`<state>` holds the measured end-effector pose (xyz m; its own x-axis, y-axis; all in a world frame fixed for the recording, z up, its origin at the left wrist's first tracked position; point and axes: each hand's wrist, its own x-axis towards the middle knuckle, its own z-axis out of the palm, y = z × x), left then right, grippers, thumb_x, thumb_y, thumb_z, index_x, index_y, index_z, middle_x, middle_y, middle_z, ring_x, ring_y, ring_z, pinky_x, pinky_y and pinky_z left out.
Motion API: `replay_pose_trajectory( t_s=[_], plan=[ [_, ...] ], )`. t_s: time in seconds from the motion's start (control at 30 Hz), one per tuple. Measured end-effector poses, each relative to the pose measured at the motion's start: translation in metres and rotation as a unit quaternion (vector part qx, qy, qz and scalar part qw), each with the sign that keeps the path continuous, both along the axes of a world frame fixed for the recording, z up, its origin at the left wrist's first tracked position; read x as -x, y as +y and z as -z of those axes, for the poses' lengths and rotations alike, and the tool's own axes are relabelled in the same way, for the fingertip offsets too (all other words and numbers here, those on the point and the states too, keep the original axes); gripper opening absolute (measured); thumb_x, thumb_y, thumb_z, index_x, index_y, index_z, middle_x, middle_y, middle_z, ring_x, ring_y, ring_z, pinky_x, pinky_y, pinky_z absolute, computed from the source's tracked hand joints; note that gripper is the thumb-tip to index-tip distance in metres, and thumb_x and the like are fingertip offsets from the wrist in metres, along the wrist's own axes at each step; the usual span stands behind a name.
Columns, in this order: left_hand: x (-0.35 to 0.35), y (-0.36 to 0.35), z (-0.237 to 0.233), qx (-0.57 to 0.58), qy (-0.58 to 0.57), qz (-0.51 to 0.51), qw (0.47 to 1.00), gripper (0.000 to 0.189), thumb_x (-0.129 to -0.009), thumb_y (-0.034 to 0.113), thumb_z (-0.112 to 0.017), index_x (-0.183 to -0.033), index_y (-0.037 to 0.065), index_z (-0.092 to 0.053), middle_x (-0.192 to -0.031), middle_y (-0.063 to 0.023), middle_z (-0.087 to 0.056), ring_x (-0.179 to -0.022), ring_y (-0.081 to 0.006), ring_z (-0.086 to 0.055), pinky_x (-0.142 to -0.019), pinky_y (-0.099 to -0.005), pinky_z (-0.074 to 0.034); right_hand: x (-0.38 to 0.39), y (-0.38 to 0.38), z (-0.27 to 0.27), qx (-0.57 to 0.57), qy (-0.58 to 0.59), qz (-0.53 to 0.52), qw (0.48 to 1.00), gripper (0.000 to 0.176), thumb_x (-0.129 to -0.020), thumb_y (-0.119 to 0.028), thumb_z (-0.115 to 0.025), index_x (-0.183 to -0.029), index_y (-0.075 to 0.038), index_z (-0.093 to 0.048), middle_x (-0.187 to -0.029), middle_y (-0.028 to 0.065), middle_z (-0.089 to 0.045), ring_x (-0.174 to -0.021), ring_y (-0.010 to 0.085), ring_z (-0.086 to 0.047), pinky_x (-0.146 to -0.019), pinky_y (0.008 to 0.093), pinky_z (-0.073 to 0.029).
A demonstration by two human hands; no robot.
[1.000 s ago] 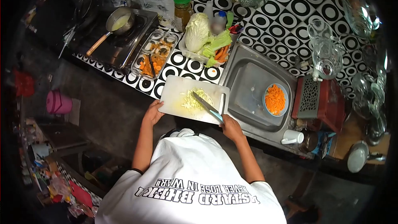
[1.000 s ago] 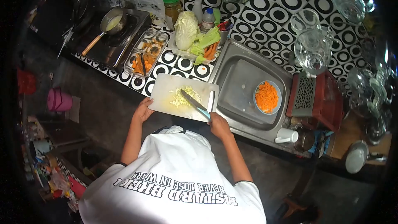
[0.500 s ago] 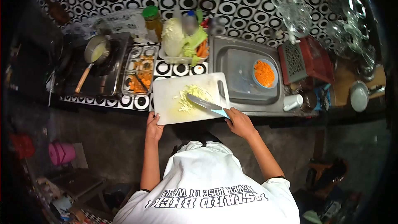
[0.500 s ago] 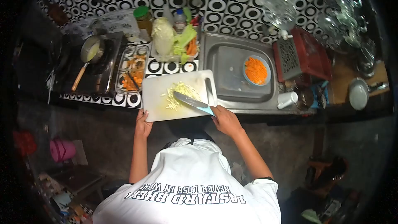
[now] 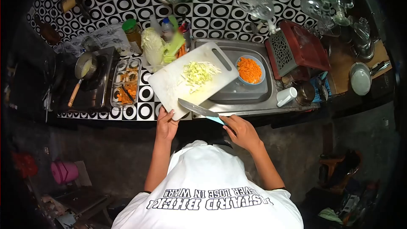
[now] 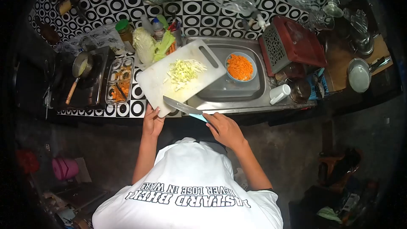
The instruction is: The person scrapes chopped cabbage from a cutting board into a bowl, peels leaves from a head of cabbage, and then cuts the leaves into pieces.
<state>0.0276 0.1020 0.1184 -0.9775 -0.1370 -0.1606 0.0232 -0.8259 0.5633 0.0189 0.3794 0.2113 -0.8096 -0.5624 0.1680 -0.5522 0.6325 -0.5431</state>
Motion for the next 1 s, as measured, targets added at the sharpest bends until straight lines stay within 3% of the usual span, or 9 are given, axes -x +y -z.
replay_pose_trajectory(
  t_s=[0.17,0.33,0.67,1.0],
  plan=[
    [0.021,0.069,0.001,-0.011,0.005,-0.021,1.000,0.064,-0.082,-0.010,-0.053,-0.140,0.006,-0.033,-0.136,-0.0118,-0.047,-0.125,-0.0241,-0.049,-0.102,-0.0380,-0.043,0.023,0.058,0.018,-0.036,0.031,0.007,0.999,0.043,-0.088,-0.013,-0.063,-0.130,-0.017,-0.058,-0.083,0.0109,-0.054,-0.077,0.0293,-0.061,-0.066,0.0410,-0.049],
    [0.033,0.134,-0.006,-0.024,-0.003,-0.052,0.998,0.065,-0.080,-0.012,-0.052,-0.139,0.006,-0.033,-0.136,-0.0116,-0.046,-0.126,-0.0238,-0.046,-0.104,-0.0383,-0.040,0.052,0.119,0.031,-0.032,0.035,0.008,0.999,0.045,-0.087,-0.010,-0.063,-0.130,-0.019,-0.057,-0.083,0.0100,-0.053,-0.077,0.0284,-0.060,-0.067,0.0409,-0.049],
    [0.038,0.210,-0.011,-0.010,-0.015,-0.094,0.995,0.052,-0.083,-0.011,-0.049,-0.133,0.004,-0.037,-0.130,-0.0142,-0.052,-0.119,-0.0250,-0.055,-0.097,-0.0400,-0.050,0.099,0.206,0.047,0.039,0.047,0.003,0.998,0.044,-0.088,-0.006,-0.061,-0.130,-0.019,-0.059,-0.081,0.0096,-0.053,-0.070,0.0290,-0.057,-0.064,0.0405,-0.047],
    [0.032,0.232,-0.001,0.000,-0.069,-0.144,0.987,0.035,-0.085,-0.007,-0.049,-0.119,0.002,-0.045,-0.117,-0.0151,-0.059,-0.108,-0.0252,-0.061,-0.093,-0.0403,-0.053,0.131,0.244,0.070,0.039,0.026,-0.004,0.999,0.041,-0.088,-0.008,-0.061,-0.128,-0.018,-0.060,-0.080,0.0100,-0.053,-0.069,0.0295,-0.057,-0.064,0.0408,-0.046]
  ],
)
